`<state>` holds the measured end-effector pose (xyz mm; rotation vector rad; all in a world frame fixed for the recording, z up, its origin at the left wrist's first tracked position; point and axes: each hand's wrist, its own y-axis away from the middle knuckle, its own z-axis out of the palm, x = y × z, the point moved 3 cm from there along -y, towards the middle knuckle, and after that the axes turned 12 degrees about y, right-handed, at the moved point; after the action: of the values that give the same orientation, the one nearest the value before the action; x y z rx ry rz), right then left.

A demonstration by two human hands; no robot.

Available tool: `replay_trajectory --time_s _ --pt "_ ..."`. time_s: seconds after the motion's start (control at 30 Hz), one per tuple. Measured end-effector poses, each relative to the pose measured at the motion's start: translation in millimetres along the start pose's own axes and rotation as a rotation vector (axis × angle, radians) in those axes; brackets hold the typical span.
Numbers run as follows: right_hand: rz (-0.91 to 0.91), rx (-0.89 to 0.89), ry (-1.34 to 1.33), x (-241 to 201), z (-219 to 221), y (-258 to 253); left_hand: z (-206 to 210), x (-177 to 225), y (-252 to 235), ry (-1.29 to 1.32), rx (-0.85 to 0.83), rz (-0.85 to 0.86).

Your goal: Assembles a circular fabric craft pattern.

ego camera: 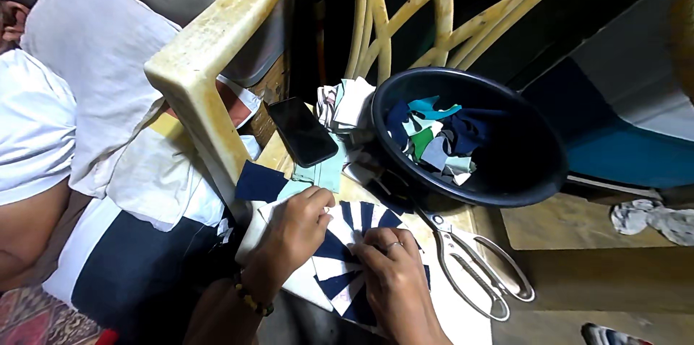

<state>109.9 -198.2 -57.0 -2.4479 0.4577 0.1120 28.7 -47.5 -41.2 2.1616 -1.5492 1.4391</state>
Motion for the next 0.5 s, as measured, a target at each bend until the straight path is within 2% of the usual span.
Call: replay_trajectory --time_s 0.33,0.5 --pt "0.001 -0.009 0.014 -0.5 0.9 1.0 -2.7 -0.3 0.1 -0.022 -0.004 -0.014" --pt "-0.003 -0.015 0.014 0.9 2.2 1.4 -7.2 -6.5 1.1 -0.025 0.080 0.028"
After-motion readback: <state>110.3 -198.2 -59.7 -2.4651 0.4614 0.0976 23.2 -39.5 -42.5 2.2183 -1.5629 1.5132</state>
